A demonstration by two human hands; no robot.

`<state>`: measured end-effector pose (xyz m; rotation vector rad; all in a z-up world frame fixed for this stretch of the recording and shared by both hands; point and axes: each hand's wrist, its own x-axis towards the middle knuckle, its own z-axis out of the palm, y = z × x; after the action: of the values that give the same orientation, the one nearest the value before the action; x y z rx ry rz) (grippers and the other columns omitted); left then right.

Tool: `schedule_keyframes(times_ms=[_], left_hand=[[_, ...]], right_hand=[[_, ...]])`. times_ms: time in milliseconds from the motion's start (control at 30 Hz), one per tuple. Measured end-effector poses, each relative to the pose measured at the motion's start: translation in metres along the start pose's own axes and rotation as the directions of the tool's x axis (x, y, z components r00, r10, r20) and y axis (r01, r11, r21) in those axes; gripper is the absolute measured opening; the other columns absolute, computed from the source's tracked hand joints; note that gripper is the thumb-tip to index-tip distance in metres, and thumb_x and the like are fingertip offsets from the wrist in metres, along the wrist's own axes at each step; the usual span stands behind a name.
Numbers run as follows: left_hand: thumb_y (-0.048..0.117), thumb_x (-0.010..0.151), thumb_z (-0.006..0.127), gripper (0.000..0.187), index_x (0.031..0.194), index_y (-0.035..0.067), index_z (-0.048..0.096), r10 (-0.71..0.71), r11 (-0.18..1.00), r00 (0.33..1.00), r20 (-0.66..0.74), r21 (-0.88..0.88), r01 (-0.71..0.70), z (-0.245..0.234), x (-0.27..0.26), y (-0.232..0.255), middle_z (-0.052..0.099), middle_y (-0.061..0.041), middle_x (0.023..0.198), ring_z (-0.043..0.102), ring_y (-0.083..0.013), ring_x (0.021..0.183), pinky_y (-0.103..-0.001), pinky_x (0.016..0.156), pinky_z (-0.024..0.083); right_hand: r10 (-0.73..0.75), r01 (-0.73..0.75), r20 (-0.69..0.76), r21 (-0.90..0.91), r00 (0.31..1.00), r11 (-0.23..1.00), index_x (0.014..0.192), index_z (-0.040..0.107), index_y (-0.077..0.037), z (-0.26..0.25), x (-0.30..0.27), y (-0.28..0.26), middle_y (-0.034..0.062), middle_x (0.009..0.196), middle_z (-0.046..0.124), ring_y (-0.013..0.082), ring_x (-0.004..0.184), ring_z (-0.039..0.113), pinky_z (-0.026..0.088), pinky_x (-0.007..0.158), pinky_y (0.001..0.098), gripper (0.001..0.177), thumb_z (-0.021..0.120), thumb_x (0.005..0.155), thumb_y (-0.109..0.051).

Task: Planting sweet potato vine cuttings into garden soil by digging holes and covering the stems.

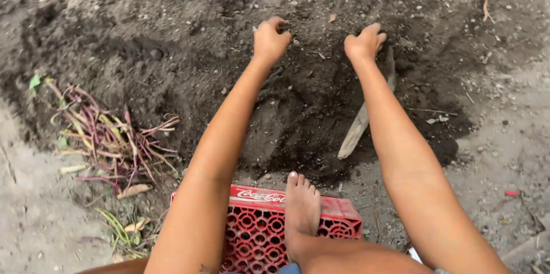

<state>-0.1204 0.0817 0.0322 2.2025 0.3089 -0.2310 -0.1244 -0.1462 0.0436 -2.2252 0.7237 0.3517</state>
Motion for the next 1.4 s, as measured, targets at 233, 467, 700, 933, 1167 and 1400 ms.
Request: schedule_keyframes(times_ms=[233, 467, 700, 933, 1167, 1400], left_hand=[[0.030, 0.101, 0.040, 0.046, 0.145, 0.027, 0.031, -0.093, 0.984, 0.971, 0.222, 0.167, 0.056, 0.010, -0.024, 0.053, 0.018, -0.005, 0.154, 0.015, -0.0405, 0.140, -0.055, 0.114, 0.026], [0.042, 0.073, 0.074, 0.086, 0.146, 0.034, 0.029, -0.250, 0.950, 0.816, 0.521, -0.031, 0.311, 0.059, -0.020, 0.003, 0.020, -0.008, 0.152, 0.028, -0.0364, 0.136, -0.049, 0.107, 0.031], [0.016, 0.073, 0.071, 0.072, 0.140, 0.012, 0.042, -0.193, 0.888, 0.845, 0.499, -0.277, 0.366, 0.034, -0.052, 0.036, 0.047, -0.017, 0.136, 0.056, -0.0368, 0.113, -0.045, 0.075, 0.059], [0.022, 0.082, 0.054, 0.021, 0.096, 0.011, 0.064, -0.171, 0.951, 0.875, 0.453, -0.157, 0.267, 0.002, -0.079, 0.092, 0.065, -0.005, 0.084, 0.056, -0.0175, 0.072, -0.034, 0.063, 0.039], [0.016, 0.081, 0.047, 0.049, 0.128, 0.003, 0.047, -0.159, 0.972, 0.903, 0.399, -0.095, 0.213, -0.012, -0.088, 0.065, 0.059, -0.006, 0.070, 0.042, -0.0120, 0.047, -0.034, 0.046, 0.032], [0.007, 0.075, 0.038, 0.049, 0.111, 0.019, 0.069, -0.357, 0.887, 0.862, 0.359, -0.157, 0.433, -0.024, -0.095, 0.063, 0.068, -0.007, 0.095, 0.043, -0.0124, 0.049, -0.030, 0.051, 0.038]], right_hand=[[-0.041, 0.060, 0.293, -0.059, 0.955, 0.996, 0.148, 0.023, -0.012, -0.022, -0.025, -0.023, 0.0297, 0.148, 0.012, 0.0460, 0.137, 0.021, 0.027, 0.110, 0.0576, 0.063, 0.044, 0.097, -0.043], [0.027, -0.325, 0.555, 0.447, 0.832, 0.833, 0.144, 0.031, -0.014, 0.012, -0.003, 0.014, 0.0210, 0.148, 0.021, 0.0385, 0.133, 0.026, 0.032, 0.092, 0.0587, 0.066, 0.066, 0.088, -0.020], [-0.099, -0.139, 0.382, 0.548, 0.919, 0.825, 0.108, 0.063, -0.016, -0.014, -0.045, -0.005, 0.0075, 0.096, 0.065, 0.0218, 0.079, 0.066, 0.053, 0.039, 0.0284, 0.036, 0.070, 0.073, -0.008], [0.226, -0.266, 0.350, 0.068, 0.909, 0.962, 0.147, 0.007, -0.004, -0.073, -0.112, -0.086, 0.0113, 0.154, 0.010, 0.0324, 0.137, 0.022, 0.027, 0.110, 0.0543, 0.077, 0.038, 0.093, -0.051], [0.148, -0.139, 0.402, -0.051, 0.904, 0.989, 0.132, 0.031, -0.010, -0.068, -0.109, -0.077, 0.0106, 0.154, 0.013, 0.0315, 0.141, 0.015, 0.028, 0.107, 0.0525, 0.038, 0.031, 0.094, -0.009], [0.119, -0.146, 0.330, 0.059, 0.937, 0.987, 0.136, 0.048, -0.022, -0.071, -0.082, -0.023, -0.0012, 0.077, 0.042, 0.0122, 0.060, 0.033, 0.032, 0.059, 0.0300, 0.040, 0.042, 0.096, -0.025]])
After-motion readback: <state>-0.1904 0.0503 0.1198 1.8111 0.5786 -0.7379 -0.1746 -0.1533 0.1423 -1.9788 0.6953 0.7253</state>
